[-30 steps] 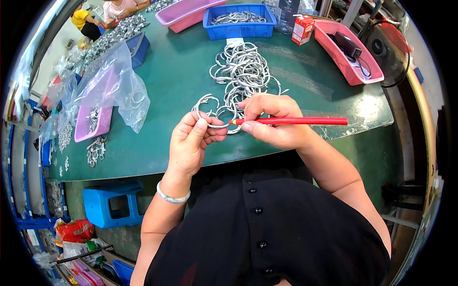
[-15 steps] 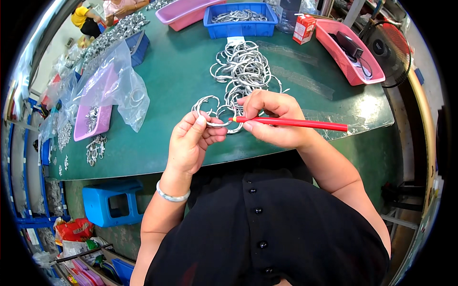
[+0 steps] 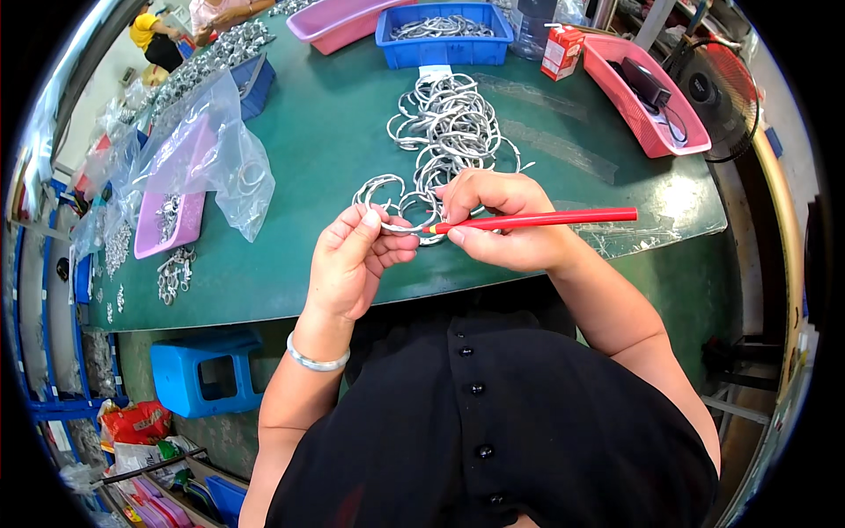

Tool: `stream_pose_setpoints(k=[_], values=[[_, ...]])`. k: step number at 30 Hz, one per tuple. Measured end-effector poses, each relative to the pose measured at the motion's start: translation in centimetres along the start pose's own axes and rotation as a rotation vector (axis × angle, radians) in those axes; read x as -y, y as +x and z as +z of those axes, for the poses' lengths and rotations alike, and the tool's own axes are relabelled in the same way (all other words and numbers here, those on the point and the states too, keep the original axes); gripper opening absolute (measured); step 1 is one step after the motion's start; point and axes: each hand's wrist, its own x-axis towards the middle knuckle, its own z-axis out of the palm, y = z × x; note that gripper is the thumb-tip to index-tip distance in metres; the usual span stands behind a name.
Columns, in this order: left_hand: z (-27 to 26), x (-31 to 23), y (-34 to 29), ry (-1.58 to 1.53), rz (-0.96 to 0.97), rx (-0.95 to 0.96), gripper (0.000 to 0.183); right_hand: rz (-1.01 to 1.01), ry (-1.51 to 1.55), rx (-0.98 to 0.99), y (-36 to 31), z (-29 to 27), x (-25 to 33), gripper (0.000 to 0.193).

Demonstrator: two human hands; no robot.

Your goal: The person applies a liquid from a red pen-like applicator onto the edges and surfaces of metal rings, handling the rings one at a time and placing some back onto a pile.

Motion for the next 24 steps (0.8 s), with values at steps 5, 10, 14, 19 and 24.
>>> stream_pose_setpoints(k=[5, 10, 14, 19, 24], values=[[0.1, 0.2, -0.1, 0.044, 0.062, 0.026, 0.015, -0.034, -0.031, 0.006, 0.0, 0.1, -0.1, 0.007], [0.2, 0.4, -0.2, 0.085, 0.117, 0.047, 0.014, -0.057, -0.086, 0.027, 0.1, 0.1, 0.0, 0.007], [0.3, 0.4, -0.3, 0.104, 0.135, 0.049, 0.014, -0.048, -0.131, 0.055, 0.1, 0.1, 0.6, 0.008], [0.4, 0.4, -0.3, 0.114, 0.158, 0.056, 0.013, -0.073, -0.169, 0.047, 0.2, 0.3, 0.8, 0.008], [0.5, 0.2, -0.5, 0.126, 0.160, 0.054, 0.014, -0.117, -0.203, 0.026, 0.3, 0.5, 0.9, 0.008]])
